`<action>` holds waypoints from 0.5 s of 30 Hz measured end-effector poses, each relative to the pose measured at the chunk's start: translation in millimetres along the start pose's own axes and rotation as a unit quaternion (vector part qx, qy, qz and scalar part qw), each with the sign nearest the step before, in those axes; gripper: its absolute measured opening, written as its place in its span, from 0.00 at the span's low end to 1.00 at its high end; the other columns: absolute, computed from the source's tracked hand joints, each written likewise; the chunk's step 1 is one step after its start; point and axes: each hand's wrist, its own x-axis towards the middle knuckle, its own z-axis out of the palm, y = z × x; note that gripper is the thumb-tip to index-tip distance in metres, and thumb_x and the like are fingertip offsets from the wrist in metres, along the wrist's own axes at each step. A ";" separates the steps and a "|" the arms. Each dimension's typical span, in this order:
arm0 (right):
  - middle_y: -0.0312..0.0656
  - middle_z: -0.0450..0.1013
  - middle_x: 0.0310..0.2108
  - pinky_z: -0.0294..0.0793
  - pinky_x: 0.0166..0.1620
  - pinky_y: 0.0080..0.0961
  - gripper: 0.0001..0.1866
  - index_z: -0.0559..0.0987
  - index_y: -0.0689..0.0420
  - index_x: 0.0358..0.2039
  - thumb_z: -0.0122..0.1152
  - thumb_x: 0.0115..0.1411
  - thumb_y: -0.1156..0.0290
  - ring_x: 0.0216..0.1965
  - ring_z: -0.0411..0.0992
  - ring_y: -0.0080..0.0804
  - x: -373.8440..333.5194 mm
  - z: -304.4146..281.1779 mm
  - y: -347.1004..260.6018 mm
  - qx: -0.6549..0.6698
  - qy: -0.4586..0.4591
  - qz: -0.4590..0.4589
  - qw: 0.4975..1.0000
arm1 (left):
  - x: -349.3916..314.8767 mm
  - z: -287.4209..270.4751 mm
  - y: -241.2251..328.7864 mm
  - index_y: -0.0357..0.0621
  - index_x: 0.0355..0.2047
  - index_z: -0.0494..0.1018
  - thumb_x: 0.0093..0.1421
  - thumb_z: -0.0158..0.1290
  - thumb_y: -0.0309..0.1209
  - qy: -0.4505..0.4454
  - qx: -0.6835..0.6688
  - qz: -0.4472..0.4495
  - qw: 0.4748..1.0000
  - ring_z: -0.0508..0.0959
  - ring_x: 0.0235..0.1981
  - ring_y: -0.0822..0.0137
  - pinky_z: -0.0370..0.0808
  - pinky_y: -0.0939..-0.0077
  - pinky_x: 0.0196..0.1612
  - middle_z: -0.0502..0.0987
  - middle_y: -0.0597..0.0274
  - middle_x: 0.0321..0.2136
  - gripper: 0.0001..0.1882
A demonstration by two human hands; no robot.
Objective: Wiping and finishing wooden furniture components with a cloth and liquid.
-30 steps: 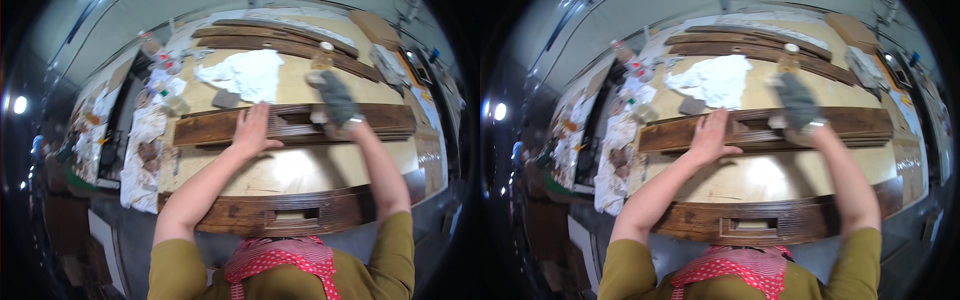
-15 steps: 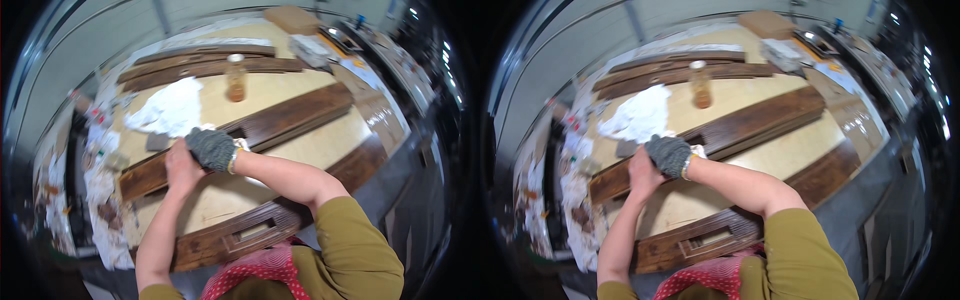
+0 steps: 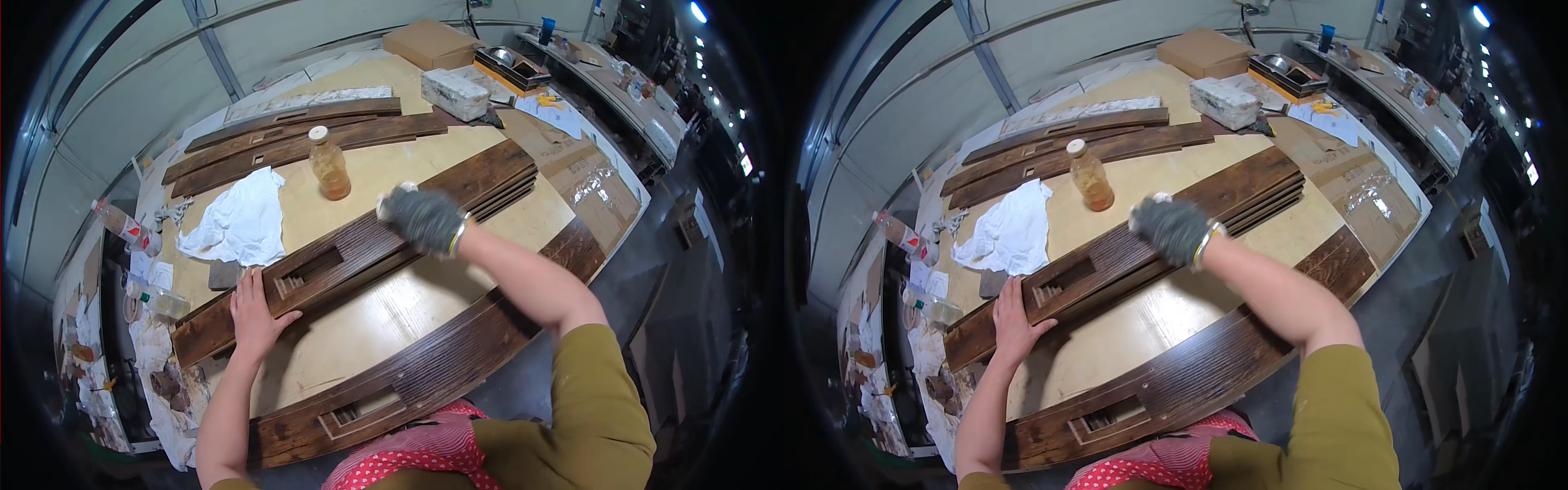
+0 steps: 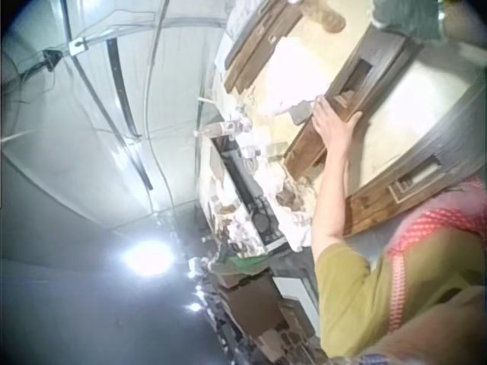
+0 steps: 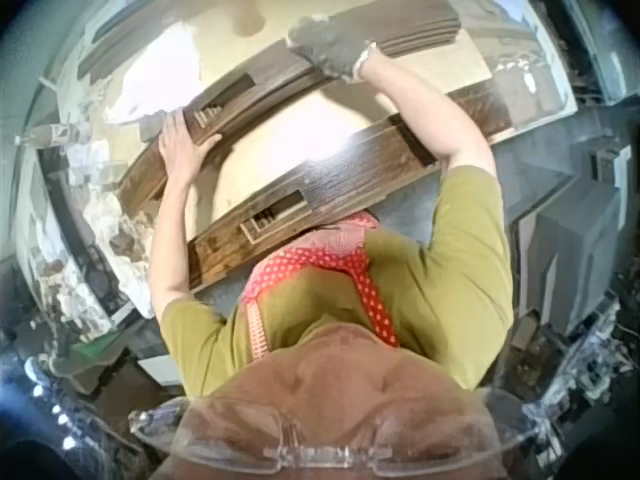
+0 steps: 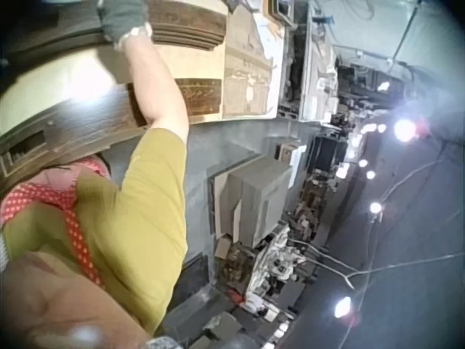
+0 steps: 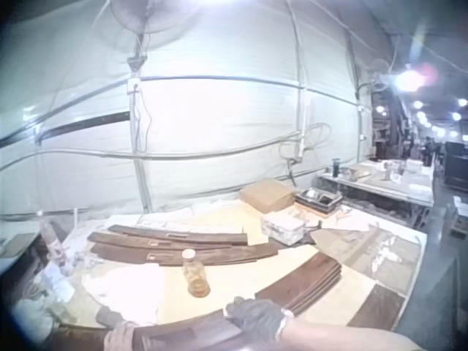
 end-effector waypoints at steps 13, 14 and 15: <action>0.55 0.73 0.43 0.68 0.50 0.40 0.22 0.75 0.61 0.42 0.52 0.62 0.54 0.48 0.70 0.52 -111.9 -42.1 269.8 0.008 0.435 0.233 0.870 | 20.9 -9.1 60.5 0.43 0.48 0.68 0.47 0.65 0.36 -0.038 -0.075 0.150 0.985 0.73 0.45 0.54 0.71 0.61 0.46 0.71 0.56 0.42 0.29; 0.55 0.74 0.43 0.68 0.50 0.40 0.22 0.75 0.60 0.44 0.52 0.62 0.53 0.47 0.71 0.52 -113.3 -34.8 269.8 0.003 0.451 0.200 0.870 | 23.0 -5.6 63.1 0.43 0.48 0.68 0.47 0.65 0.36 -0.037 -0.075 0.154 0.985 0.73 0.45 0.54 0.71 0.61 0.46 0.71 0.56 0.42 0.29; 0.53 0.74 0.42 0.69 0.49 0.38 0.22 0.75 0.60 0.44 0.53 0.62 0.53 0.46 0.72 0.50 -117.2 -37.9 242.0 0.019 0.434 0.243 0.867 | 22.9 -2.4 62.1 0.43 0.45 0.68 0.48 0.64 0.34 0.014 -0.061 0.176 0.982 0.74 0.42 0.54 0.72 0.62 0.42 0.72 0.56 0.39 0.25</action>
